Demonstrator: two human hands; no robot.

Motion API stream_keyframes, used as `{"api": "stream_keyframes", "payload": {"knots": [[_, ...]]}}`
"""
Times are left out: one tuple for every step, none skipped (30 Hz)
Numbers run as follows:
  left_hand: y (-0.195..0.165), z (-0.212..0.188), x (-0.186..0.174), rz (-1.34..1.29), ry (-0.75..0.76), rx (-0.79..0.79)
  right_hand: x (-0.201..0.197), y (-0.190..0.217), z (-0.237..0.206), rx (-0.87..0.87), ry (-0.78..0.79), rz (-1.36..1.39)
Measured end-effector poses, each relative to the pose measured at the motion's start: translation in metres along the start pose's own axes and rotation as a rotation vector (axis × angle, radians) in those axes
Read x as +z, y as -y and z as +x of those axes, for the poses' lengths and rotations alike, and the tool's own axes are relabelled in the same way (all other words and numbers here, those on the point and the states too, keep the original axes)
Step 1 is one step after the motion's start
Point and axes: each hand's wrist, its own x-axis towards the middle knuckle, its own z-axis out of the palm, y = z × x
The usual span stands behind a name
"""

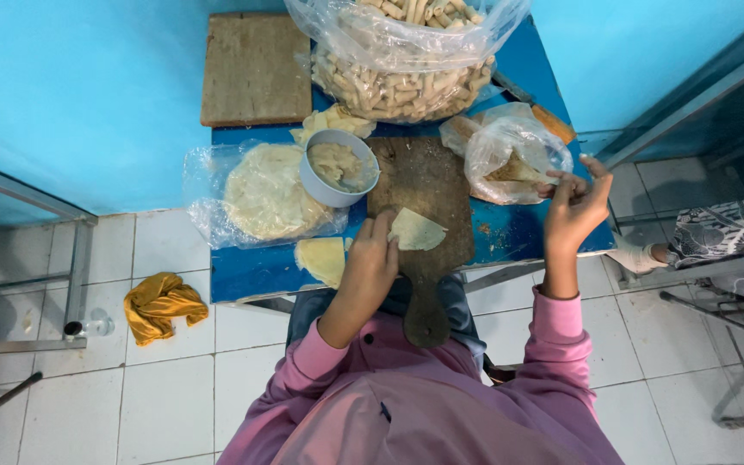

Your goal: The person sits at a table folding small triangular pastry pieces by hand, pinching dough wrappers around filling and placing the folded pieces into a bowl, with a large bag of already folded pastries nearby. They repeatedly take wrappers, fill and fold them, and at the end handle the stack of folded pastries.

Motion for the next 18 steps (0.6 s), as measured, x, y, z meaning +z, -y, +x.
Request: {"api": "stream_keyframes", "payload": {"knots": [[0.000,0.000,0.000,0.004,-0.004,0.006,-0.001,-0.004,0.000,0.024,-0.004,0.053],[0.000,0.000,0.000,0.007,-0.008,0.012,-0.002,-0.006,0.000,0.047,-0.007,0.106],[0.000,-0.001,0.001,0.017,-0.002,0.006,-0.002,-0.009,0.001,0.070,-0.011,0.159],[0.000,-0.002,0.001,0.026,0.004,0.000,-0.003,-0.009,0.001,0.080,-0.015,0.181],[0.000,-0.003,0.001,0.035,0.010,-0.006,-0.004,-0.010,0.001,0.090,-0.018,0.202],[0.001,-0.003,0.002,0.047,0.008,-0.005,-0.005,-0.010,0.001,0.100,-0.022,0.223],[0.001,-0.003,0.003,0.060,0.005,-0.003,-0.007,-0.012,0.000,0.097,-0.034,0.217],[0.001,-0.003,0.004,0.074,0.001,-0.001,-0.009,-0.011,0.000,0.094,-0.047,0.212],[0.002,-0.003,0.005,0.066,-0.017,-0.001,-0.011,-0.009,-0.001,0.091,-0.059,0.206],[0.002,-0.003,0.005,0.059,-0.034,-0.001,-0.013,-0.006,-0.002,0.104,-0.065,0.233],[0.002,-0.003,0.005,0.051,-0.051,-0.002,-0.016,-0.003,-0.003,0.117,-0.072,0.260],[0.003,-0.002,0.005,0.032,-0.065,0.009,-0.018,0.001,-0.004,0.129,-0.078,0.287],[0.003,-0.001,0.005,0.013,-0.080,0.019,-0.020,0.006,-0.007,0.151,-0.073,0.299],[0.003,-0.001,0.005,-0.007,-0.094,0.030,-0.022,0.011,-0.011,0.172,-0.069,0.311],[0.003,-0.001,0.005,-0.023,-0.087,0.008,-0.022,0.017,-0.015,0.194,-0.064,0.322],[0.002,-0.001,0.005,-0.039,-0.079,-0.013,-0.020,0.022,-0.019,0.222,-0.041,0.345],[0.002,-0.001,0.005,-0.055,-0.072,-0.034,-0.017,0.027,-0.023,0.250,-0.017,0.369],[0.002,-0.002,0.005,-0.035,-0.070,-0.009,-0.013,0.032,-0.028,0.278,0.006,0.392]]}}
